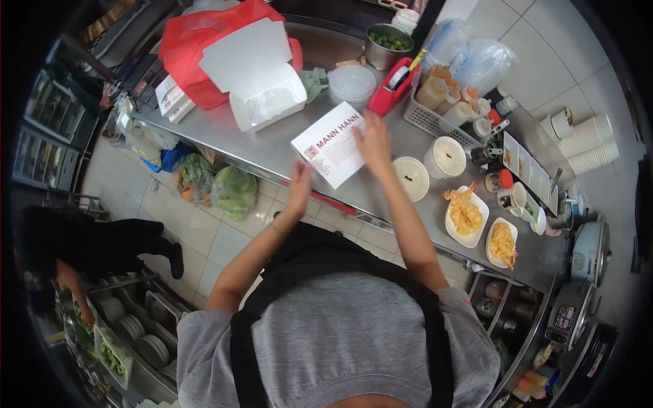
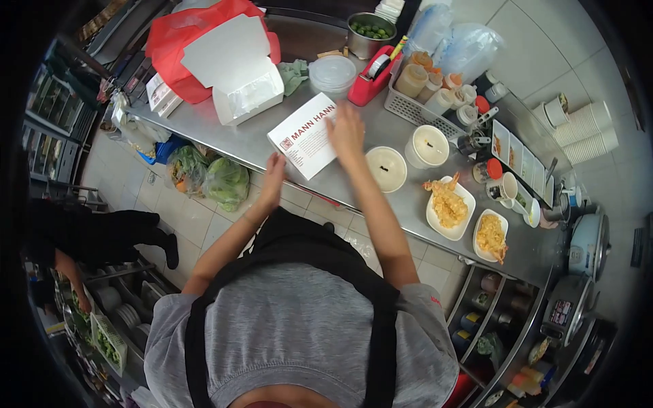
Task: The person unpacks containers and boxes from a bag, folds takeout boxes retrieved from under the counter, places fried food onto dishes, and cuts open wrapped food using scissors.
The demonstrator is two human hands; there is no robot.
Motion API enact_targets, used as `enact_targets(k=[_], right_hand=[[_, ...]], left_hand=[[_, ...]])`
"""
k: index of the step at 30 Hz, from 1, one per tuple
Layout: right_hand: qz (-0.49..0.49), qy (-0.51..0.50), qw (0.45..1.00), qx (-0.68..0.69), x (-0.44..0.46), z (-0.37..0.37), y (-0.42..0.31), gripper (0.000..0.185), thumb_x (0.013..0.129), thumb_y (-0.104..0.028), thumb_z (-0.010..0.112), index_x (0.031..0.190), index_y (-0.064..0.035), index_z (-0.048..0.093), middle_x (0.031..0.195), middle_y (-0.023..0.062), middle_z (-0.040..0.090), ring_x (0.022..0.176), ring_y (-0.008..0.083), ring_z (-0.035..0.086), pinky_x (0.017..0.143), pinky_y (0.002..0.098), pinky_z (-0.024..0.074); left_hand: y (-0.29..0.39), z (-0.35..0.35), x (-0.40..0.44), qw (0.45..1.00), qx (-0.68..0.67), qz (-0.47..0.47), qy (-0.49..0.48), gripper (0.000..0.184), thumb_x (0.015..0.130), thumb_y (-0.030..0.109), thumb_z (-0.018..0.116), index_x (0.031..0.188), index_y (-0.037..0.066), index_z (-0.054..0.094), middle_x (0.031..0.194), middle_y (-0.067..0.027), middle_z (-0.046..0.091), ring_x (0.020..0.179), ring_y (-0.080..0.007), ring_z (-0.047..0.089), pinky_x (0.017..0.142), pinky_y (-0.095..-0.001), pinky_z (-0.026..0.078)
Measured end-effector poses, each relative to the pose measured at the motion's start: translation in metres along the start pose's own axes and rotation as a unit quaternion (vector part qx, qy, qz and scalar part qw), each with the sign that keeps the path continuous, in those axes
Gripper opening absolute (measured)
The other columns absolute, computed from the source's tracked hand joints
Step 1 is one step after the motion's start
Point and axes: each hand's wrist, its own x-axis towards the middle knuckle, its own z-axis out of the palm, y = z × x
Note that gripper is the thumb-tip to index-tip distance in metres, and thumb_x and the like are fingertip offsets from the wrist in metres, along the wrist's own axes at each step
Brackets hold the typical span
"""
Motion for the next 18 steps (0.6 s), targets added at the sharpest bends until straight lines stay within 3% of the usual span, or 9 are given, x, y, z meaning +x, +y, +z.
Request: enact_targets(k=[1,2,3,5,7,9,12,14,18], right_hand=[[0.062,-0.098,0.993,0.027,0.017,0.011,0.019,0.043,0.079,-0.031,0.061,0.106,0.0017,0.056,0.099,0.0160,0.059,0.092,0.0317,0.056,0.075,0.0395,0.0450],[0.122,-0.193,0.972,0.054,0.029,0.018,0.036,0.044,0.079,-0.034,0.061,0.102,0.0028,0.058,0.094,0.0170,0.062,0.087,0.0305,0.059,0.073,0.0390,0.0460],[0.114,-0.191,0.973,0.058,0.035,0.025,0.047,0.044,0.079,-0.034,0.061,0.102,0.0028,0.058,0.094,0.0170,0.062,0.087,0.0305,0.059,0.073,0.0390,0.0460],[0.195,-0.383,0.876,0.217,0.045,0.039,0.065,0.045,0.079,-0.037,0.061,0.097,0.0037,0.061,0.082,0.0173,0.064,0.074,0.0252,0.062,0.068,0.0361,0.0468],[0.173,-0.366,0.884,0.232,0.046,0.050,0.073,0.043,0.079,-0.036,0.062,0.095,0.0038,0.062,0.081,0.0167,0.064,0.073,0.0220,0.061,0.067,0.0342,0.0465],[0.153,-0.356,0.889,0.246,0.045,0.042,0.064,0.041,0.078,-0.034,0.063,0.093,0.0039,0.063,0.080,0.0162,0.065,0.071,0.0189,0.061,0.067,0.0323,0.0463],[0.173,-0.403,0.847,0.301,0.039,0.004,0.030,0.034,0.081,-0.026,0.062,0.101,0.0016,0.062,0.087,0.0077,0.064,0.075,0.0128,0.058,0.068,0.0283,0.0460],[0.167,-0.371,0.844,0.349,0.042,-0.014,0.002,0.036,0.078,-0.028,0.064,0.097,0.0028,0.062,0.086,0.0128,0.066,0.077,0.0177,0.061,0.070,0.0314,0.0459],[0.158,-0.354,0.843,0.372,0.081,-0.010,-0.049,0.035,0.079,-0.026,0.063,0.098,0.0028,0.061,0.088,0.0117,0.066,0.080,0.0176,0.061,0.072,0.0309,0.0456]], left_hand=[[-0.017,0.005,0.012,0.998,0.018,0.055,-0.027,0.060,0.089,0.033,0.049,0.132,-0.002,0.027,0.120,-0.0152,0.040,0.112,-0.0238,0.042,0.095,-0.0313,0.033],[-0.022,0.018,0.016,0.995,0.069,0.065,0.022,0.062,0.089,0.033,0.050,0.132,-0.004,0.026,0.128,-0.0186,0.031,0.118,-0.0260,0.035,0.099,-0.0331,0.028],[-0.005,0.038,0.004,0.993,0.064,0.062,0.075,0.061,0.088,0.029,0.052,0.133,-0.004,0.025,0.134,-0.0201,0.021,0.121,-0.0271,0.031,0.101,-0.0341,0.025],[-0.014,0.065,0.008,0.983,0.061,0.086,0.148,0.060,0.087,0.024,0.053,0.133,-0.003,0.024,0.133,-0.0190,0.025,0.120,-0.0263,0.033,0.101,-0.0340,0.026],[-0.011,0.068,0.017,0.969,0.052,0.113,0.214,0.059,0.086,0.018,0.055,0.133,-0.002,0.024,0.132,-0.0179,0.029,0.119,-0.0256,0.035,0.100,-0.0339,0.027],[-0.009,0.059,0.011,0.981,-0.131,0.098,0.103,0.060,0.084,0.007,0.055,0.133,0.000,0.022,0.127,-0.0148,0.038,0.116,-0.0227,0.039,0.099,-0.0329,0.030],[0.018,0.044,-0.012,0.978,-0.182,0.057,0.086,0.059,0.083,0.001,0.053,0.133,0.000,0.022,0.122,-0.0120,0.044,0.114,-0.0201,0.043,0.096,-0.0312,0.034],[0.047,0.025,-0.022,0.977,-0.184,0.065,0.081,0.057,0.084,0.002,0.053,0.132,0.001,0.023,0.122,-0.0121,0.045,0.112,-0.0194,0.044,0.094,-0.0302,0.036],[0.127,-0.010,-0.014,0.979,-0.140,0.111,0.098,0.055,0.084,0.004,0.054,0.132,0.002,0.028,0.121,-0.0116,0.049,0.108,-0.0190,0.049,0.091,-0.0295,0.039]])
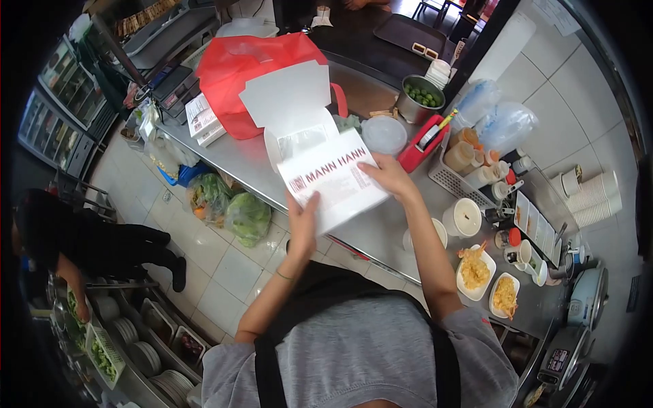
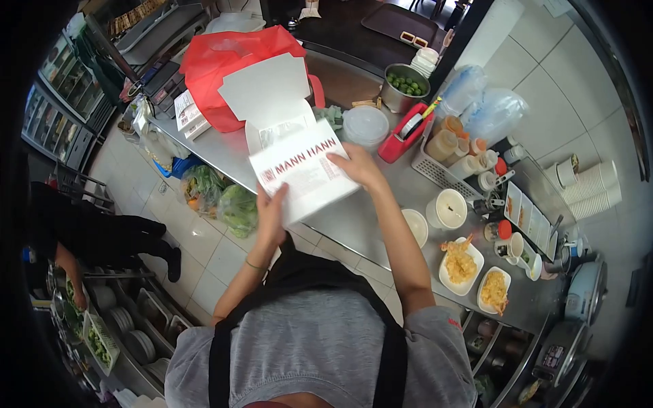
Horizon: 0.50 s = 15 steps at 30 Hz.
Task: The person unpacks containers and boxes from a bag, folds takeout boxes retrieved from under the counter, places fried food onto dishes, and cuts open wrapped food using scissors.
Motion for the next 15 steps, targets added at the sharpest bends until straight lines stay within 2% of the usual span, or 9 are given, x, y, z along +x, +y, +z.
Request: enact_targets(k=[2,5,8,10,11,13,15], right_hand=[[-0.042,-0.004,0.999,0.010,0.035,0.008,-0.036,0.032,0.083,-0.022,0.061,0.103,0.0036,0.059,0.091,0.0081,0.063,0.080,0.0121,0.057,0.071,0.0261,0.0446],[-0.077,0.003,0.996,0.053,0.097,0.027,-0.051,0.033,0.082,-0.020,0.062,0.102,0.0051,0.058,0.091,0.0088,0.063,0.080,0.0130,0.058,0.071,0.0273,0.0455],[-0.061,0.010,0.996,0.071,0.158,0.048,-0.018,0.033,0.082,-0.019,0.062,0.102,0.0064,0.057,0.093,0.0109,0.064,0.082,0.0150,0.060,0.071,0.0285,0.0467],[-0.012,0.011,0.999,0.050,0.173,0.058,-0.009,0.032,0.081,-0.017,0.063,0.102,0.0066,0.058,0.092,0.0125,0.064,0.081,0.0169,0.061,0.069,0.0290,0.0476],[-0.008,0.011,0.999,0.051,0.176,0.061,-0.003,0.032,0.081,-0.017,0.063,0.102,0.0066,0.058,0.092,0.0125,0.064,0.081,0.0169,0.061,0.069,0.0290,0.0476],[0.024,0.005,0.999,0.045,0.181,0.063,0.009,0.034,0.076,-0.021,0.065,0.099,0.0035,0.063,0.091,0.0162,0.065,0.082,0.0226,0.063,0.073,0.0324,0.0466],[0.047,-0.012,0.999,0.021,0.192,0.066,0.033,0.033,0.078,-0.020,0.065,0.100,0.0045,0.061,0.090,0.0143,0.065,0.080,0.0200,0.063,0.071,0.0311,0.0473]], left_hand=[[0.029,-0.009,0.045,0.998,0.038,0.041,-0.039,0.056,0.083,0.002,0.053,0.133,0.002,0.026,0.124,-0.0130,0.045,0.110,-0.0190,0.047,0.092,-0.0296,0.038],[0.041,-0.023,0.121,0.994,0.077,0.059,-0.045,0.053,0.083,0.004,0.054,0.130,0.002,0.029,0.120,-0.0126,0.049,0.108,-0.0195,0.049,0.091,-0.0303,0.040],[0.033,-0.038,0.174,0.994,0.044,0.049,-0.084,0.051,0.083,0.005,0.055,0.129,0.002,0.031,0.117,-0.0121,0.051,0.106,-0.0201,0.051,0.089,-0.0307,0.041],[0.015,-0.053,0.198,0.994,0.046,0.014,-0.098,0.050,0.083,0.006,0.056,0.127,0.002,0.033,0.116,-0.0121,0.052,0.105,-0.0206,0.051,0.089,-0.0312,0.042],[0.007,-0.055,0.201,0.995,0.048,0.014,-0.090,0.044,0.083,0.007,0.055,0.123,0.003,0.038,0.116,-0.0107,0.053,0.103,-0.0204,0.053,0.087,-0.0317,0.044],[-0.008,-0.061,0.209,0.995,0.038,-0.013,-0.094,0.043,0.083,0.007,0.055,0.123,0.003,0.039,0.116,-0.0109,0.053,0.103,-0.0205,0.053,0.086,-0.0316,0.044],[-0.024,-0.071,0.214,0.992,0.027,-0.043,-0.118,0.041,0.083,0.007,0.055,0.121,0.002,0.040,0.114,-0.0117,0.054,0.101,-0.0208,0.054,0.085,-0.0315,0.046]])
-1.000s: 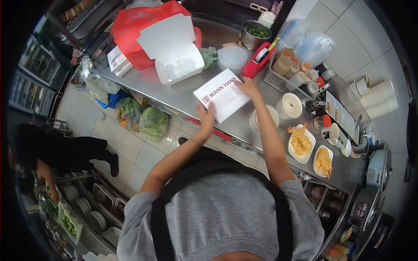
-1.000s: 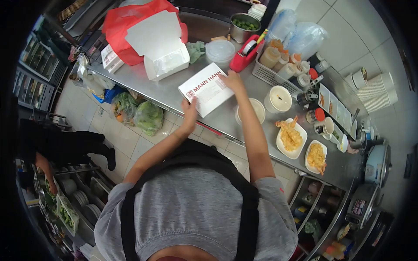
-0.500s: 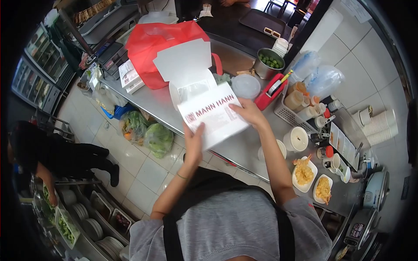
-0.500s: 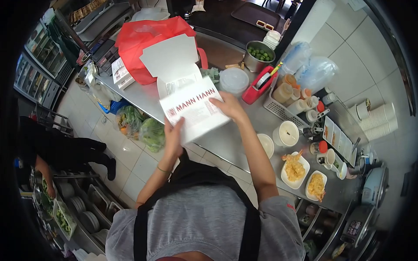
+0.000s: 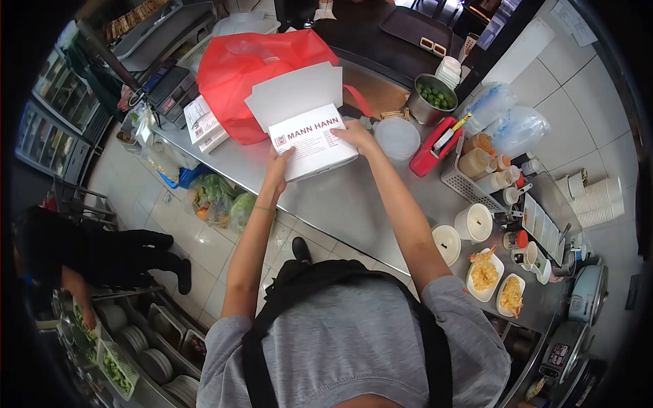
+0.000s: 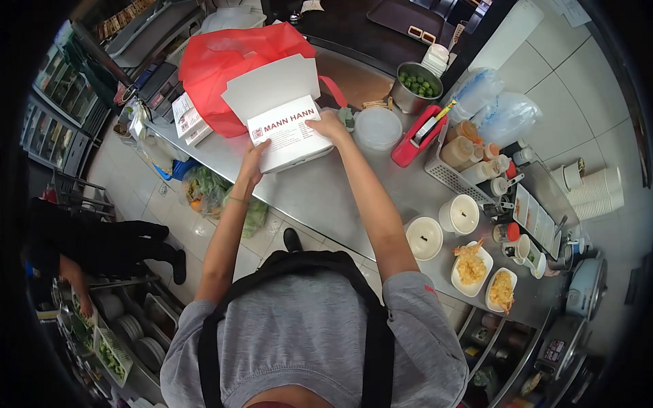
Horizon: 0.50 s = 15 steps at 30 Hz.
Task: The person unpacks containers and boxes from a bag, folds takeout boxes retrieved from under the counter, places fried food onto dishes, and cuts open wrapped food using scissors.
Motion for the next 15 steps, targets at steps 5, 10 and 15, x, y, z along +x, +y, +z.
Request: enact_targets(k=[5,10,15], right_hand=[[0.002,0.024,0.999,-0.046,-0.006,0.006,0.013,0.032,0.078,-0.017,0.066,0.101,0.0044,0.060,0.089,0.0111,0.065,0.076,0.0190,0.062,0.070,0.0311,0.0479],[-0.104,0.143,0.960,-0.219,-0.029,0.017,0.001,0.037,0.073,-0.016,0.068,0.103,0.0045,0.059,0.089,0.0163,0.064,0.086,0.0303,0.062,0.075,0.0357,0.0472],[-0.253,0.352,0.878,-0.205,-0.034,0.032,0.023,0.034,0.076,-0.015,0.065,0.105,0.0017,0.059,0.091,0.0187,0.063,0.090,0.0303,0.060,0.078,0.0359,0.0458]], left_hand=[[-0.019,-0.003,0.009,1.000,0.031,0.002,-0.002,0.056,0.078,0.000,0.057,0.127,-0.001,0.030,0.120,-0.0146,0.047,0.109,-0.0230,0.049,0.092,-0.0326,0.041],[-0.010,0.002,0.004,0.950,0.297,0.096,0.022,0.066,0.074,0.000,0.063,0.128,-0.007,0.026,0.125,-0.0206,0.042,0.115,-0.0275,0.044,0.097,-0.0354,0.036],[0.001,0.014,-0.020,0.739,0.554,0.352,0.151,0.074,0.075,0.008,0.067,0.131,-0.009,0.021,0.133,-0.0269,0.029,0.123,-0.0339,0.032,0.101,-0.0383,0.028]])
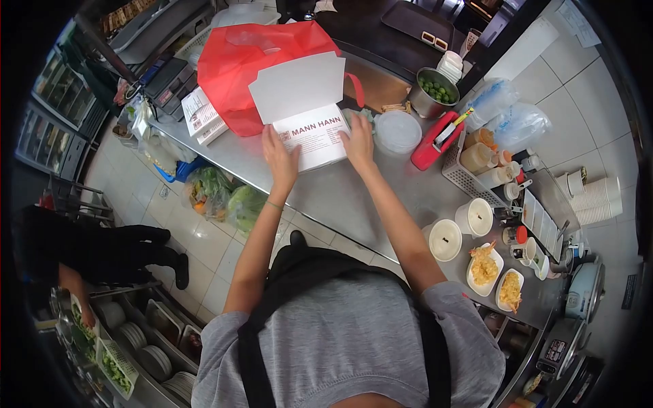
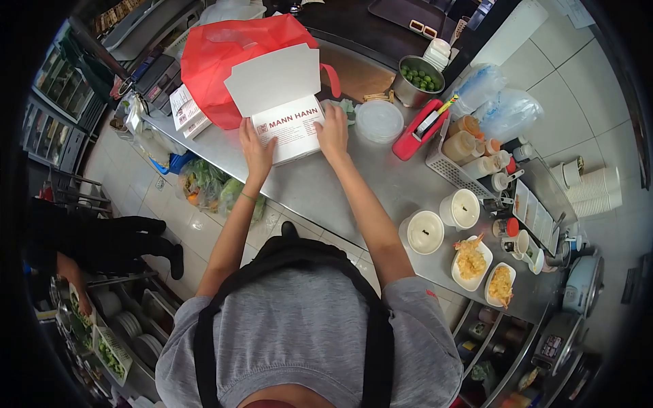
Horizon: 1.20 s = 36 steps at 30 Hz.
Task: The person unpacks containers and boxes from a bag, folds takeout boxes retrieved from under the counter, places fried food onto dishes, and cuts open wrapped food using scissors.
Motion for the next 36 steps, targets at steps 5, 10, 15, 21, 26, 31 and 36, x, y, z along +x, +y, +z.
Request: enact_targets(k=[5,10,15,21,26,31,36], right_hand=[[0.299,-0.162,0.920,0.196,-0.011,-0.007,0.007,0.029,0.085,-0.022,0.054,0.097,0.0032,0.058,0.087,0.0198,0.062,0.085,0.0323,0.059,0.074,0.0372,0.0432],[0.307,-0.161,0.918,0.194,-0.043,-0.034,-0.011,0.030,0.087,-0.024,0.049,0.097,0.0027,0.058,0.085,0.0185,0.063,0.080,0.0294,0.060,0.070,0.0354,0.0432],[0.296,-0.147,0.913,0.239,-0.101,-0.063,-0.021,0.028,0.088,-0.022,0.049,0.102,0.0016,0.056,0.087,0.0185,0.063,0.081,0.0254,0.060,0.071,0.0343,0.0437],[0.296,-0.237,0.887,0.262,-0.095,-0.056,0.001,0.031,0.090,-0.022,0.049,0.114,-0.0016,0.052,0.098,0.0155,0.063,0.088,0.0198,0.059,0.077,0.0317,0.0444],[0.357,-0.262,0.783,0.438,-0.081,-0.047,-0.003,0.040,0.090,-0.024,0.051,0.123,-0.0021,0.042,0.113,0.0117,0.055,0.099,0.0170,0.054,0.084,0.0300,0.0433],[0.289,-0.234,0.858,0.356,-0.076,-0.034,0.011,0.045,0.089,-0.022,0.053,0.127,-0.0018,0.040,0.117,0.0111,0.054,0.106,0.0181,0.051,0.089,0.0297,0.0397],[0.247,-0.261,0.890,0.282,-0.025,-0.064,0.036,0.044,0.082,-0.011,0.059,0.122,-0.0023,0.044,0.111,0.0129,0.055,0.107,0.0166,0.050,0.085,0.0288,0.0423]], left_hand=[[-0.034,0.036,-0.018,0.858,-0.361,-0.359,-0.072,0.054,0.086,0.019,0.057,0.126,-0.007,0.034,0.122,-0.0191,0.046,0.109,-0.0234,0.046,0.092,-0.0329,0.037],[-0.026,0.010,-0.034,0.805,-0.470,-0.327,-0.154,0.040,0.090,0.018,0.050,0.122,-0.006,0.042,0.114,-0.0118,0.054,0.101,-0.0156,0.052,0.088,-0.0278,0.041],[0.008,-0.038,-0.072,0.824,-0.434,-0.329,-0.159,0.042,0.091,0.018,0.050,0.125,-0.004,0.039,0.116,-0.0114,0.054,0.101,-0.0143,0.052,0.088,-0.0267,0.040],[-0.017,-0.027,-0.066,0.812,-0.452,-0.313,-0.199,0.043,0.092,0.021,0.048,0.128,0.000,0.037,0.115,-0.0090,0.054,0.100,-0.0142,0.053,0.087,-0.0261,0.042],[-0.023,-0.009,-0.063,0.761,-0.512,-0.350,-0.189,0.042,0.092,0.021,0.046,0.128,0.001,0.037,0.116,-0.0096,0.052,0.102,-0.0162,0.053,0.087,-0.0269,0.042],[-0.020,-0.004,-0.052,0.771,-0.517,-0.320,-0.190,0.045,0.091,0.015,0.045,0.131,0.000,0.032,0.125,-0.0121,0.047,0.113,-0.0193,0.046,0.095,-0.0299,0.036],[-0.051,-0.028,-0.022,0.865,-0.415,-0.225,-0.171,0.068,0.085,0.009,0.054,0.138,-0.003,0.015,0.143,-0.0156,0.020,0.133,-0.0219,0.020,0.106,-0.0333,0.021]])
